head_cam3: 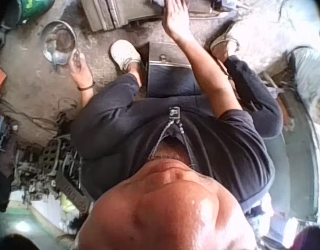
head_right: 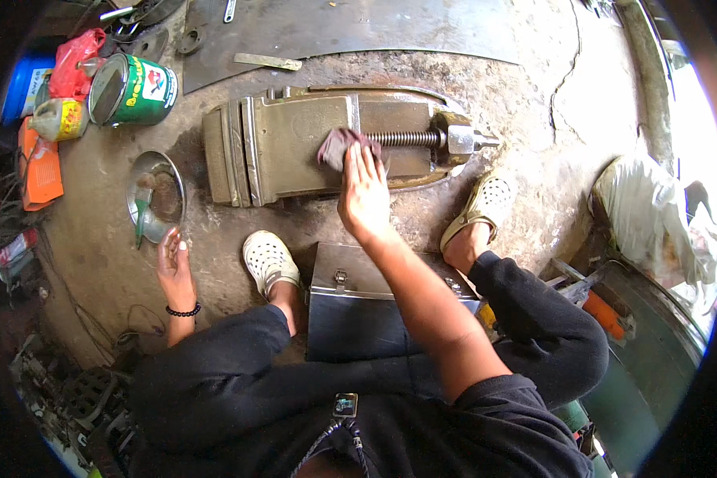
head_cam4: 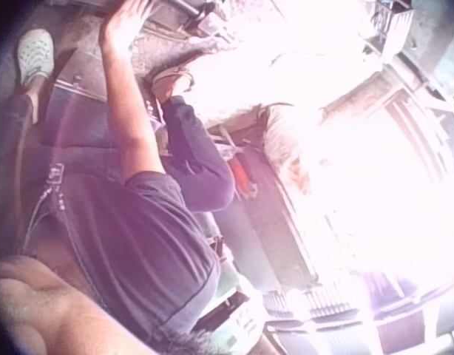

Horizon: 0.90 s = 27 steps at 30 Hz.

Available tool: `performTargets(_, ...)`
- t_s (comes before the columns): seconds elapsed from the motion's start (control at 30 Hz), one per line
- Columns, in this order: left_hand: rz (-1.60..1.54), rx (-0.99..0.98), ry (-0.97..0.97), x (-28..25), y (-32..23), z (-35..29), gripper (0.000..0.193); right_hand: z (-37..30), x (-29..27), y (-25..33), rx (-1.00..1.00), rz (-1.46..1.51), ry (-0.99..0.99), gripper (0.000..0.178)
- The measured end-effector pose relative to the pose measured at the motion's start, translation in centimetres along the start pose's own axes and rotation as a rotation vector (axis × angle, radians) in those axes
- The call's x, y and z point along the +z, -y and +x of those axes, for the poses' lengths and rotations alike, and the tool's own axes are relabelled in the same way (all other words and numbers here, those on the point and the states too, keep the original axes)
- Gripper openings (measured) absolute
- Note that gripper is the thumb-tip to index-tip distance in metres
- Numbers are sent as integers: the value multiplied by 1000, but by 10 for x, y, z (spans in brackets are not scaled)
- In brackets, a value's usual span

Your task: The person cleans a metal part using a cloth and a sanding block. They wipe the surface with a cloth, then use a sanding block to smooth the metal, repeating the process.

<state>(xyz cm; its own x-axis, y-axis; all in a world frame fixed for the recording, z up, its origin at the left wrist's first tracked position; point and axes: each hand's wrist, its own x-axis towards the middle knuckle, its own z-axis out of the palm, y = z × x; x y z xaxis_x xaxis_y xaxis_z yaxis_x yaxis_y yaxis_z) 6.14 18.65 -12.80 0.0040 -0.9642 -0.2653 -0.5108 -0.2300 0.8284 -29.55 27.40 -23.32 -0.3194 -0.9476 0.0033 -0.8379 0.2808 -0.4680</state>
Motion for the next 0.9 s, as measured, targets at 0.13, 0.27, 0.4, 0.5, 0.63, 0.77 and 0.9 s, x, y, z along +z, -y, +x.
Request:
performTargets(0.13, 100, 131, 47, 6, -4, 5, 37, -44, -6, 8, 60, 49, 78, 54)
performTargets(0.27, 102, 145, 25, 4, -3, 3, 37, -59, -39, 6, 133, 185, 285, 49)
performTargets(0.4, 66, 92, -23, 4, -2, 1, 38, -48, -73, -6, 436, 366, 139, 44)
performTargets(0.5, 62, 120, -14, 4, -5, 4, 36, 9, -79, -17, 162, 385, -96, 41)
performTargets(0.63, 224, 197, -38, -5, -8, 7, 35, 101, -76, -17, 64, 377, -31, 36)
performTargets(0.77, 209, 99, -52, -12, -4, 3, 35, 160, -41, 16, -213, 245, 227, 36)
performTargets(0.9, 142, -8, -83, -12, 0, 0, 35, 177, 2, 47, -376, 286, 172, 32)
